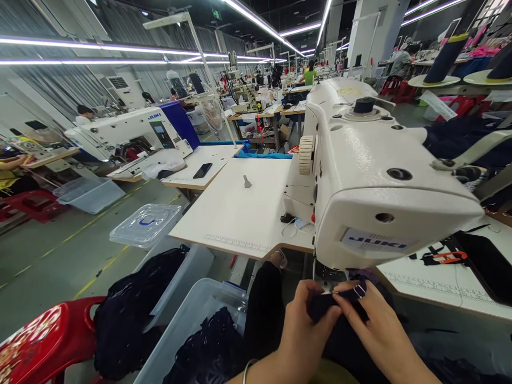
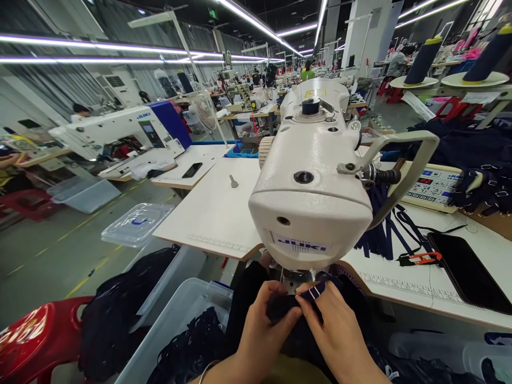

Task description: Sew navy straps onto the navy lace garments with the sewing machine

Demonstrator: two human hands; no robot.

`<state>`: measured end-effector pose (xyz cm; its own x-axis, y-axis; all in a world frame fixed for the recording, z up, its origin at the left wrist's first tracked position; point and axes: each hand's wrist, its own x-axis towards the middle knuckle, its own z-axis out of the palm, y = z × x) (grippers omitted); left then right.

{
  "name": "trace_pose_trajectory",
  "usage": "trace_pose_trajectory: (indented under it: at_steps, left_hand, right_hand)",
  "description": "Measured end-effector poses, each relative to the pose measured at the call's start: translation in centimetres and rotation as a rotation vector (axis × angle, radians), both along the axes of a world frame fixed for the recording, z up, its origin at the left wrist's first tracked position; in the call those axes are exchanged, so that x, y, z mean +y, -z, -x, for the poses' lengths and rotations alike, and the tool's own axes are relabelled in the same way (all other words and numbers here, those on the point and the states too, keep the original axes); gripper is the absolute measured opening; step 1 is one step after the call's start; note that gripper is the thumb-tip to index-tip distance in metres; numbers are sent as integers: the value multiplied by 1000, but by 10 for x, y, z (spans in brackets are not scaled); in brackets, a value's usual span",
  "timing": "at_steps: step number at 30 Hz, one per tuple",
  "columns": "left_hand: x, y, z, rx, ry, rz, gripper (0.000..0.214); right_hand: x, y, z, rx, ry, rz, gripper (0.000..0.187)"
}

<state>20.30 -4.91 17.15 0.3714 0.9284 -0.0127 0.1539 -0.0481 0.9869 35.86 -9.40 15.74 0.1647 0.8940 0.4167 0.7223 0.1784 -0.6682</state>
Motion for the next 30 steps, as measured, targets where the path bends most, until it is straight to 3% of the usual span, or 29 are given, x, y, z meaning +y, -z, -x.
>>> trace_pose_trajectory:
  at_steps: [2, 4, 6, 8, 10, 12, 13, 15, 19, 23, 30]
  left_hand:
    - [3, 3, 2, -13, 30, 28, 31]
    - [7, 7, 7, 15, 1, -56, 35]
    - [12, 8, 13, 101, -137, -355, 39]
    - [18, 6, 18, 208, -243, -770, 39]
    - [23, -1, 22, 287, -92, -1106, 35]
    - [28, -9, 22, 365, 214, -1264, 32]
    - [29, -11, 22, 408, 338, -1286, 32]
    - [30, -12, 20, 497, 430, -1266, 34]
    - [27, -3, 19, 562, 394, -1213, 35]
    - [25, 6, 20, 589, 397, -1209, 35]
    - [24, 6, 19, 555, 355, -1186, 33]
  right_hand:
    - [3, 1, -1, 49, 55, 57, 14]
    - [6, 1, -3, 114, 143, 110, 15]
    - [9, 0, -7, 194, 179, 192, 20]
    - [13, -2, -12, 288, 148, 284, 21]
    - [16, -2, -15, 382, 117, 350, 24]
    - [17, -2, -17, 458, 115, 373, 27]
    - [18, -2, -17, 493, 113, 379, 28]
    - [19, -2, -17, 558, 108, 380, 32]
    - [20, -2, -20, 651, 62, 341, 39]
    - [21, 1, -25, 631, 62, 305, 31]
    - [23, 5, -25, 596, 106, 302, 31]
